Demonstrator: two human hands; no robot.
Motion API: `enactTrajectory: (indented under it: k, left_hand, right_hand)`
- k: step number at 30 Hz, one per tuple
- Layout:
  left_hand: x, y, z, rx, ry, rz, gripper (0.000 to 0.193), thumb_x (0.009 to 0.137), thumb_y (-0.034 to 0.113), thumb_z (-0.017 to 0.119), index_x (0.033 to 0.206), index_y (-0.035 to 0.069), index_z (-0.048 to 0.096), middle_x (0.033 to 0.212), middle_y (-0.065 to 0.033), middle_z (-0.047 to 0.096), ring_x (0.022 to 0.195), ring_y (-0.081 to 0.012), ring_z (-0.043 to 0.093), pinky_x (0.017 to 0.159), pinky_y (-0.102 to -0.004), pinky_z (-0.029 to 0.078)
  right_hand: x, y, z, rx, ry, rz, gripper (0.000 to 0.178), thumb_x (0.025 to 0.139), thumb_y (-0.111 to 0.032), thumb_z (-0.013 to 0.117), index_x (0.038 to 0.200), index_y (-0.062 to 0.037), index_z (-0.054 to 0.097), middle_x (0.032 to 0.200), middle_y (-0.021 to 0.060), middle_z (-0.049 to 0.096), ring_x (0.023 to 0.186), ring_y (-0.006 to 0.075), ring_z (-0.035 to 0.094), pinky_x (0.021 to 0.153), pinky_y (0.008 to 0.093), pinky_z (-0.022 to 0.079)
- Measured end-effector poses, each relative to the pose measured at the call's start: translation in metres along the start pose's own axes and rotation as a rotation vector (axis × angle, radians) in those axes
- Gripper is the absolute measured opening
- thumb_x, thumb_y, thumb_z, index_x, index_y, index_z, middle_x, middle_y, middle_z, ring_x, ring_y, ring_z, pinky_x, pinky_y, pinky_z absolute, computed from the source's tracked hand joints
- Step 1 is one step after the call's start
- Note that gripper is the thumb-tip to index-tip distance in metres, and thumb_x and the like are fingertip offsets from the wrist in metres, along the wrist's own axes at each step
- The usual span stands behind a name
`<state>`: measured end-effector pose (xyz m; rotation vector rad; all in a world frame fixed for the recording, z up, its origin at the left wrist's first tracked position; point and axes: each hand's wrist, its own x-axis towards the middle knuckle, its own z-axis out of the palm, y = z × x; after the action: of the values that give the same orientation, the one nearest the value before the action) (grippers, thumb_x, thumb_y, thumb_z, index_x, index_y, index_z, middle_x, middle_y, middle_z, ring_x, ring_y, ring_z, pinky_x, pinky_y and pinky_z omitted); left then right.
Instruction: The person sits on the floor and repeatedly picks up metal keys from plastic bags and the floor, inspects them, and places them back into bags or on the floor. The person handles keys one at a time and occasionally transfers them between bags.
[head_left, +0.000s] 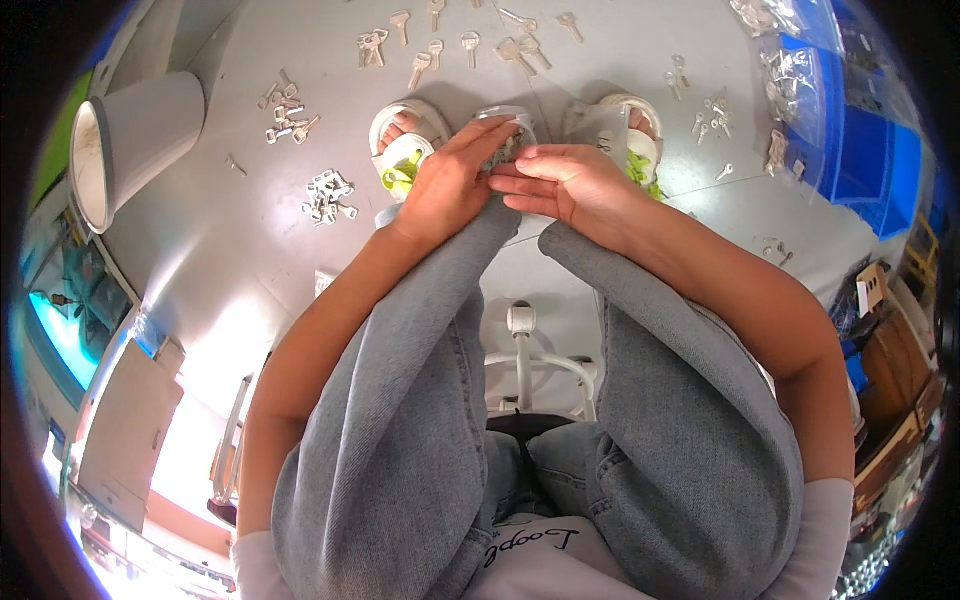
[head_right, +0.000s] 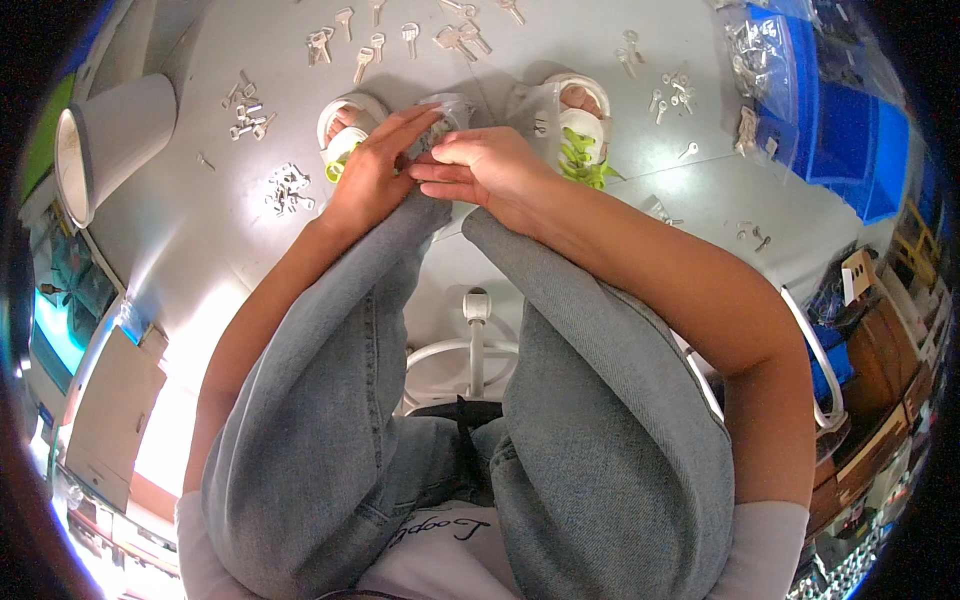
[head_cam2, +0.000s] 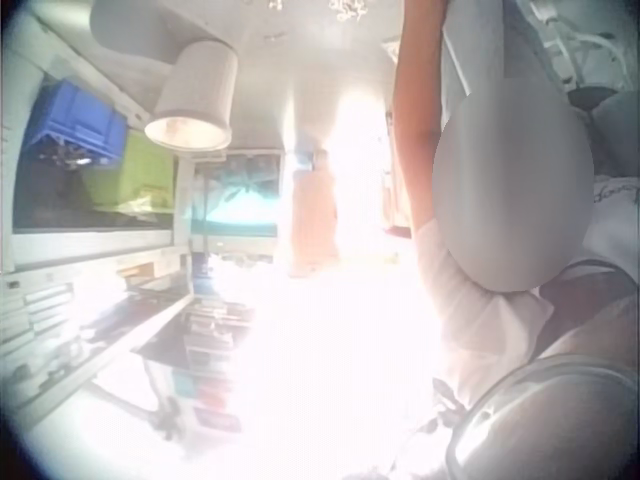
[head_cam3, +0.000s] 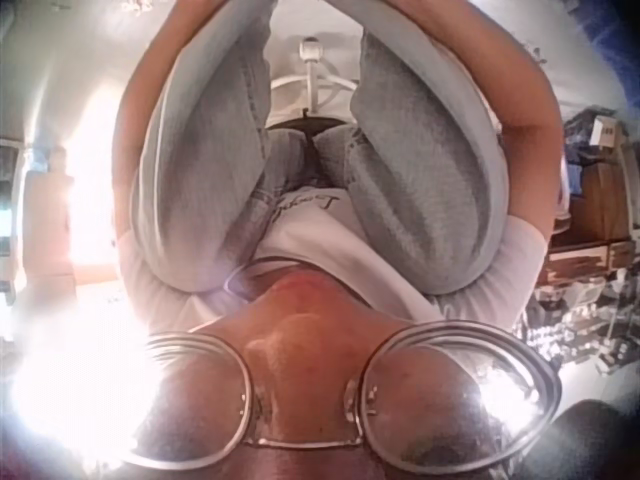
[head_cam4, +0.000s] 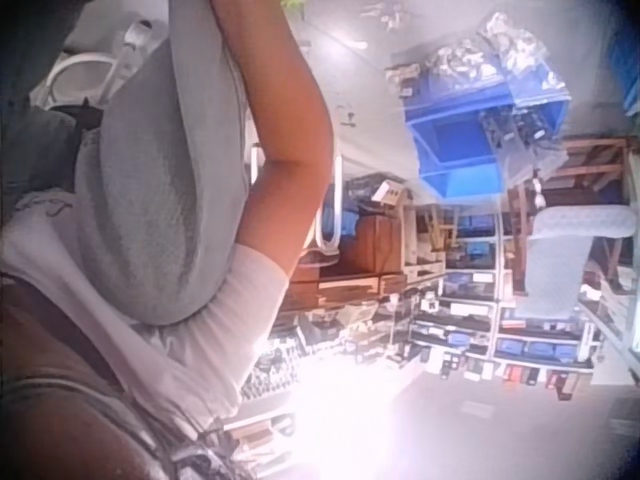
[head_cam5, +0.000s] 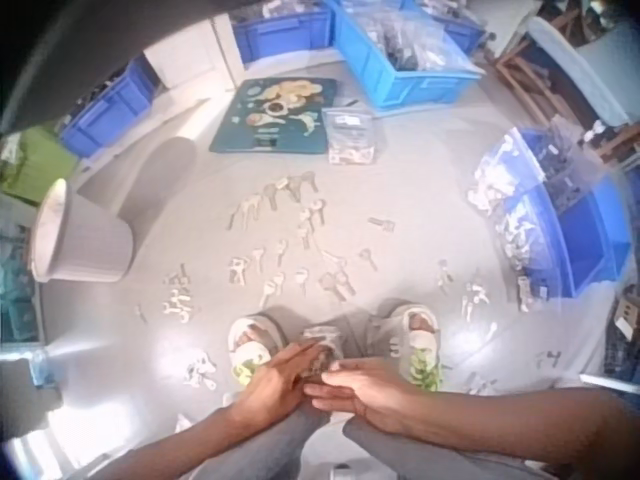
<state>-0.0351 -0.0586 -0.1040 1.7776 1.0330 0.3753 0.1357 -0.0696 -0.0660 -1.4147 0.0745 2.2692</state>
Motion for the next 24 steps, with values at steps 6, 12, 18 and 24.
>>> enactTrajectory:
  k: [6,12,18,24]
  left_hand:
    - [0.002,-0.006,-0.001,-0.001,-0.002,-0.061,0.060,0.065,-0.013,0.047,0.121,0.008,0.049,0.125,-0.0071,0.048,0.096,-0.0175,0.053,0.070,-0.0232,0.044]
    - [0.006,0.005,0.000,0.081,-0.038,-0.073,0.059,0.063,-0.015,0.043,0.117,0.007,0.053,0.120,-0.0046,0.052,0.091,-0.0123,0.054,0.064,-0.0193,0.041]
    - [-0.019,-0.002,-0.009,0.021,-0.053,-0.210,0.059,0.063,-0.014,0.045,0.118,0.006,0.052,0.116,-0.0057,0.054,0.066,-0.0071,0.045,0.061,-0.0192,0.040]
    - [-0.008,-0.002,0.001,0.005,-0.097,-0.265,0.061,0.063,-0.014,0.045,0.120,0.007,0.051,0.116,-0.0039,0.053,0.065,-0.0061,0.044,0.059,-0.0188,0.038]
  right_hand:
    - [-0.040,-0.026,-0.052,-0.215,0.121,-0.395,0.025,0.085,-0.013,0.052,0.104,0.0031,0.053,0.098,0.0124,0.060,0.091,0.0185,0.059,0.077,0.0305,0.049]
    - [-0.096,0.057,-0.261,-0.077,1.168,-0.719,0.018,0.080,-0.013,0.057,0.094,-0.0009,0.059,0.082,0.0071,0.062,0.074,0.0141,0.059,0.060,0.0270,0.051]
    - [-0.029,0.140,-0.304,-0.102,1.457,-0.280,0.024,0.071,-0.019,0.069,0.083,0.0001,0.064,0.079,0.0106,0.064,0.070,0.0183,0.062,0.058,0.0300,0.051]
    - [-0.016,0.135,-0.325,0.068,1.570,-0.186,0.020,0.071,-0.014,0.071,0.077,0.0011,0.060,0.065,0.0053,0.057,0.047,0.0118,0.050,0.040,0.0257,0.042]
